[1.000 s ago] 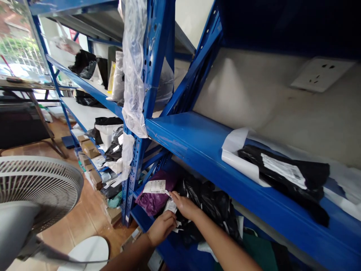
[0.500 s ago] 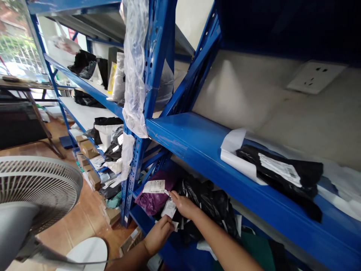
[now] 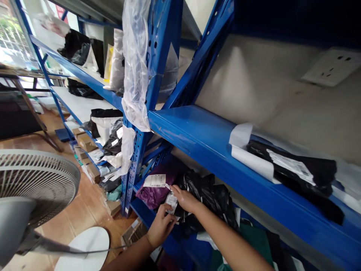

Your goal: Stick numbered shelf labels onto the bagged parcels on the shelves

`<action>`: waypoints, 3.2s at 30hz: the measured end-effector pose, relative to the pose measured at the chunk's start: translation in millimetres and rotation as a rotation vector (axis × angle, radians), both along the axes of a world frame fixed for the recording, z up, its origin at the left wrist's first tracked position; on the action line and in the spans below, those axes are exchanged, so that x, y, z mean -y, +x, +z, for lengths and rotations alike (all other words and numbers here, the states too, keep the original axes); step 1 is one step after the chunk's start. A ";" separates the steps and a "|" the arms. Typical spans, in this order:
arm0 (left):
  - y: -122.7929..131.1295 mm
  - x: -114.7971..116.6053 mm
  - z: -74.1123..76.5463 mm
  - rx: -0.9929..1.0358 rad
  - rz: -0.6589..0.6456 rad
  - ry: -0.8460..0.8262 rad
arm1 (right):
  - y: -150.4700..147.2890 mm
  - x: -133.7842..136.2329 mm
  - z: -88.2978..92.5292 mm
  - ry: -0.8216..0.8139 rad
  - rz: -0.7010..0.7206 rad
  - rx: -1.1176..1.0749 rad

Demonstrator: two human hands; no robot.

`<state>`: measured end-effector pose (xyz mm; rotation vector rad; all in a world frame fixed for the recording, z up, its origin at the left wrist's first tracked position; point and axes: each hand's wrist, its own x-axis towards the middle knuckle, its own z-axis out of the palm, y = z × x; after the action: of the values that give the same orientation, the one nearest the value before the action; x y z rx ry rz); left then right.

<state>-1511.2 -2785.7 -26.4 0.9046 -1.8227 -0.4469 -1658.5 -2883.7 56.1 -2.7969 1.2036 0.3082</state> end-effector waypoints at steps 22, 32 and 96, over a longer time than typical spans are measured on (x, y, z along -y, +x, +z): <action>14.0 6.1 2.6 -0.182 -0.188 -0.141 | 11.0 -4.2 10.4 0.064 -0.093 -0.050; 31.3 10.3 13.2 -0.195 -0.328 -0.012 | 18.0 -6.6 15.3 0.063 -0.123 -0.072; 38.2 19.2 26.1 0.210 -0.161 0.634 | 43.8 -18.2 11.8 0.007 -0.569 0.336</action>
<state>-1473.0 -2804.9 -0.3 1.2668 -1.9852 -1.1083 -1614.7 -2865.6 68.0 -2.2326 1.7961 -0.1903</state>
